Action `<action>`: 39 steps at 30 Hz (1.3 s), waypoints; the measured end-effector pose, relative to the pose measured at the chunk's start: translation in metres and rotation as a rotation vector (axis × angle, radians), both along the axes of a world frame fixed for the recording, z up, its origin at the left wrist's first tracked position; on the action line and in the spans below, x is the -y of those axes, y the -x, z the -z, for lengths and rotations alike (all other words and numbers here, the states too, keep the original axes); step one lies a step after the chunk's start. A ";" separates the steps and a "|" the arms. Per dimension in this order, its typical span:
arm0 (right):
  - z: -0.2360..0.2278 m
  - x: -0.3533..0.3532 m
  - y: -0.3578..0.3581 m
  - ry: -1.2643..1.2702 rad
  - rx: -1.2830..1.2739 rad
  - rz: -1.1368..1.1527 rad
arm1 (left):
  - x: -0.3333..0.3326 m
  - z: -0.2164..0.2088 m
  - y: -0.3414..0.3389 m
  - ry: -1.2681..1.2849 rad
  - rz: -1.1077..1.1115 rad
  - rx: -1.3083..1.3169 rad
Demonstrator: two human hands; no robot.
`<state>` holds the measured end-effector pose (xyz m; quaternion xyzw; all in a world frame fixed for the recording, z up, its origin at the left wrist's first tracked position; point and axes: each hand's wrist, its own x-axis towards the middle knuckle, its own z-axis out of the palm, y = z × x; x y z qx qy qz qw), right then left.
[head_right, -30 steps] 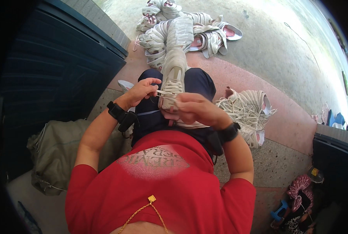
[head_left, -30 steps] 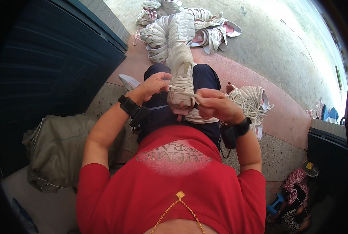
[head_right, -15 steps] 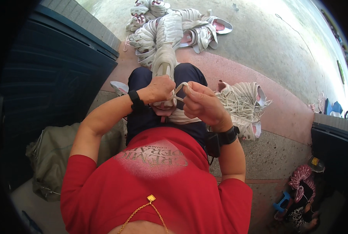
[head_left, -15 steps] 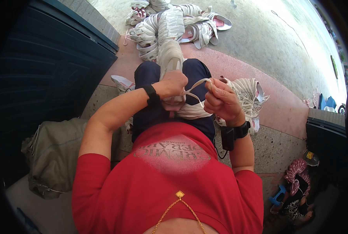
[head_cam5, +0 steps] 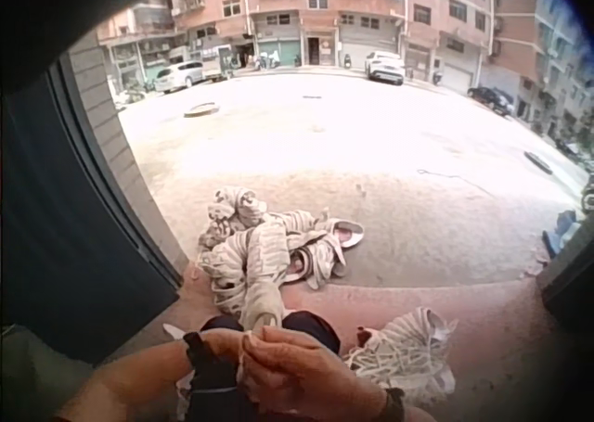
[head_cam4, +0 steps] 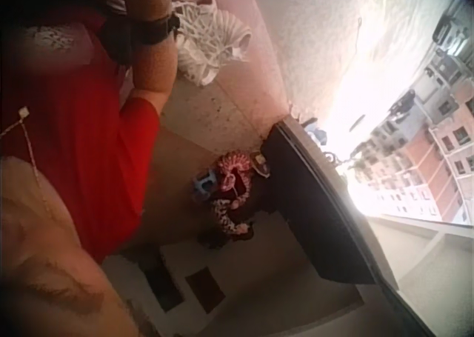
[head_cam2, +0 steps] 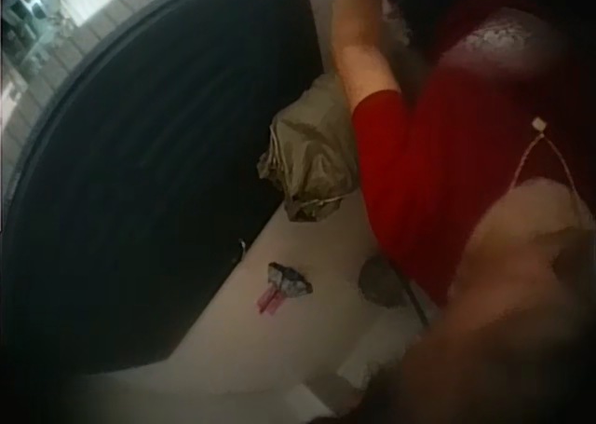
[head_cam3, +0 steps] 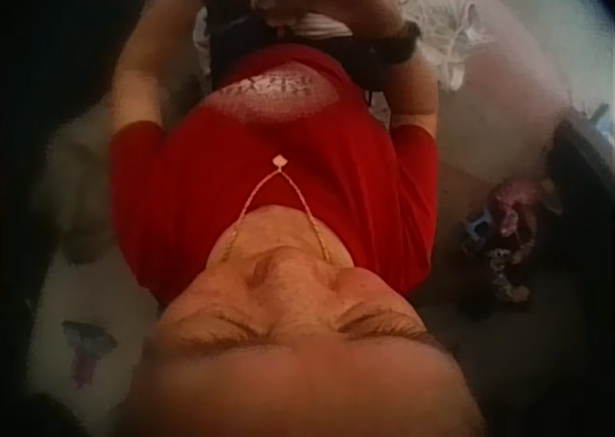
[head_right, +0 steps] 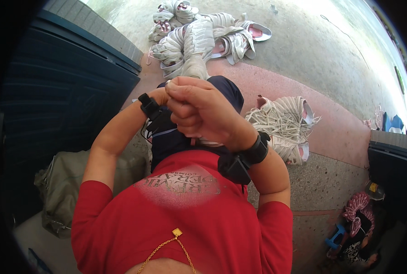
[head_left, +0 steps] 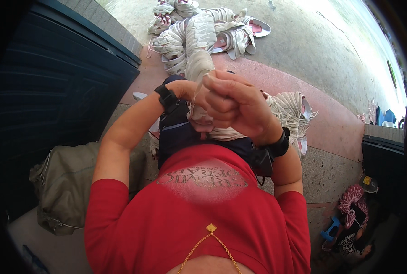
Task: The person sits on the ground and laces a white sneaker held between their legs. They repeatedly thread the laces through the eyelets, pull them tight, and adjust the fit. The person works on one shoe at a time, surrounded by a pile of similar shoes.
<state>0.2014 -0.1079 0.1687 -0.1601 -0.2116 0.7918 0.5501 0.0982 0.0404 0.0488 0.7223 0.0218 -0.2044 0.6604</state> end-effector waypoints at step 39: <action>0.193 0.027 -0.015 -0.446 2.001 0.381 | 0.040 0.055 0.110 -1.157 -0.643 0.287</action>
